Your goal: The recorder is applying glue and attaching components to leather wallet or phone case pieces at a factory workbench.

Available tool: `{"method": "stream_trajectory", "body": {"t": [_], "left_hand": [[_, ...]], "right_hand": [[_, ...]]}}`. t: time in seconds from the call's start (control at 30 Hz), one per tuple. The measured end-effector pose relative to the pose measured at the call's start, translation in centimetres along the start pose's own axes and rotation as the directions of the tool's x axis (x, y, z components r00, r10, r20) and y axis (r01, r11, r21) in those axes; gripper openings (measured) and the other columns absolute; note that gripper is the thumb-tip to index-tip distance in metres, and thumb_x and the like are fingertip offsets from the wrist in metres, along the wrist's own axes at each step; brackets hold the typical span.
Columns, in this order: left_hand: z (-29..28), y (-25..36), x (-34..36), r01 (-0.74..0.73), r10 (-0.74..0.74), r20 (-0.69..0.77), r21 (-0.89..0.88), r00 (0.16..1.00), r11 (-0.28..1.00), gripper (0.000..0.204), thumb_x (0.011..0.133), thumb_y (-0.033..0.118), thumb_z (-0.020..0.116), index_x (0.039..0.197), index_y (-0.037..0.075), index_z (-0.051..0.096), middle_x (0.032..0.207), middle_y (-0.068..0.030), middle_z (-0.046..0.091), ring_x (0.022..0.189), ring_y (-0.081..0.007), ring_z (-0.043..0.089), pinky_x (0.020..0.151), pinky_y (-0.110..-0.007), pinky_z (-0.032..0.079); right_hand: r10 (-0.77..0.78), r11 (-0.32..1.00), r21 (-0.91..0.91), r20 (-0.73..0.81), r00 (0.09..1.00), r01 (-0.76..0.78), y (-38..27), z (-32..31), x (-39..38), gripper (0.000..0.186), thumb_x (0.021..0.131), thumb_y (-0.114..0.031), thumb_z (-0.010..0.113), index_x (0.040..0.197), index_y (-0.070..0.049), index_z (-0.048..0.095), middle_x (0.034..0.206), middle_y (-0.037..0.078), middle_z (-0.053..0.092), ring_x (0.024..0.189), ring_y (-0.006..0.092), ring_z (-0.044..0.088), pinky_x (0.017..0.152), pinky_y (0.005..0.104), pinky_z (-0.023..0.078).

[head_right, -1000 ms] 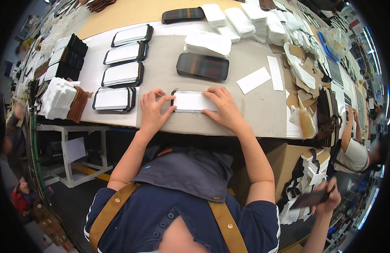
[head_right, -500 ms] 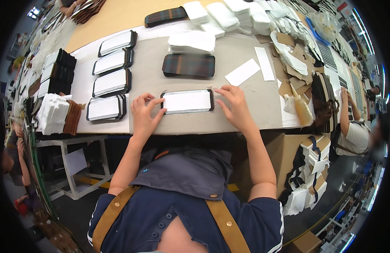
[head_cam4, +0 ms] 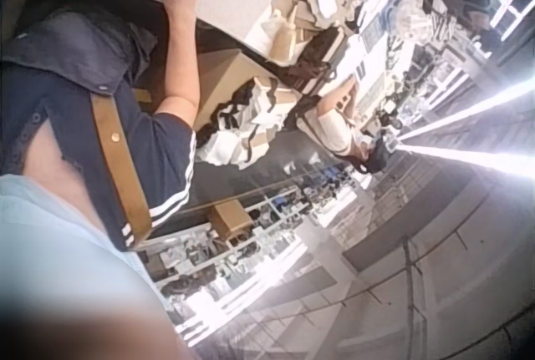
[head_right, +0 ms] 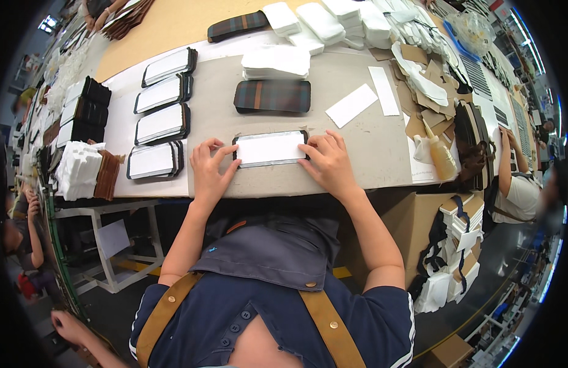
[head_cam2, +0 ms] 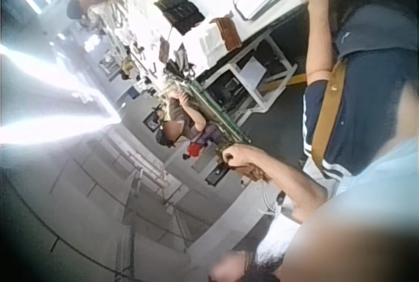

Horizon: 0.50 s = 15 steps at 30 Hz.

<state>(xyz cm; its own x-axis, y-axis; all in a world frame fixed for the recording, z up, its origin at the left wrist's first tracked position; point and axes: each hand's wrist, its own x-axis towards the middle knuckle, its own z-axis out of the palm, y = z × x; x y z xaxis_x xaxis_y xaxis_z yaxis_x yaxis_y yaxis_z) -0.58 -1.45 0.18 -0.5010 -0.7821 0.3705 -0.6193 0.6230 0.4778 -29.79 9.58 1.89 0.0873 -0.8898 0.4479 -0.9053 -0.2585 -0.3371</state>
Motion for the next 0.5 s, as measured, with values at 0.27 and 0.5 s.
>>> {"method": "stream_trajectory", "body": {"t": [0.27,0.5], "left_hand": [[0.1,-0.1,0.1,-0.006,0.006,0.008,0.001,1.0,1.0,0.034,0.085,0.024,0.083,0.117,0.015,0.076,0.124,-0.0089,0.056,0.115,-0.029,0.052,0.104,-0.045,0.037],[-0.2,1.1,0.7,-0.079,0.076,0.039,0.091,0.996,0.993,0.034,0.088,0.021,0.079,0.121,0.014,0.075,0.132,-0.012,0.058,0.124,-0.0332,0.053,0.107,-0.047,0.039]], "right_hand": [[-0.003,1.0,-0.018,0.004,1.0,0.003,0.2,0.3,0.1,0.025,0.086,-0.013,0.08,0.109,-0.009,0.074,0.1,0.006,0.063,0.1,0.0246,0.063,0.113,0.0489,0.043],[-0.082,0.987,-0.133,0.063,0.995,0.089,-0.4,0.2,0.7,0.024,0.086,-0.013,0.076,0.108,-0.003,0.073,0.121,0.006,0.069,0.121,0.0249,0.061,0.117,0.0482,0.038]]}}
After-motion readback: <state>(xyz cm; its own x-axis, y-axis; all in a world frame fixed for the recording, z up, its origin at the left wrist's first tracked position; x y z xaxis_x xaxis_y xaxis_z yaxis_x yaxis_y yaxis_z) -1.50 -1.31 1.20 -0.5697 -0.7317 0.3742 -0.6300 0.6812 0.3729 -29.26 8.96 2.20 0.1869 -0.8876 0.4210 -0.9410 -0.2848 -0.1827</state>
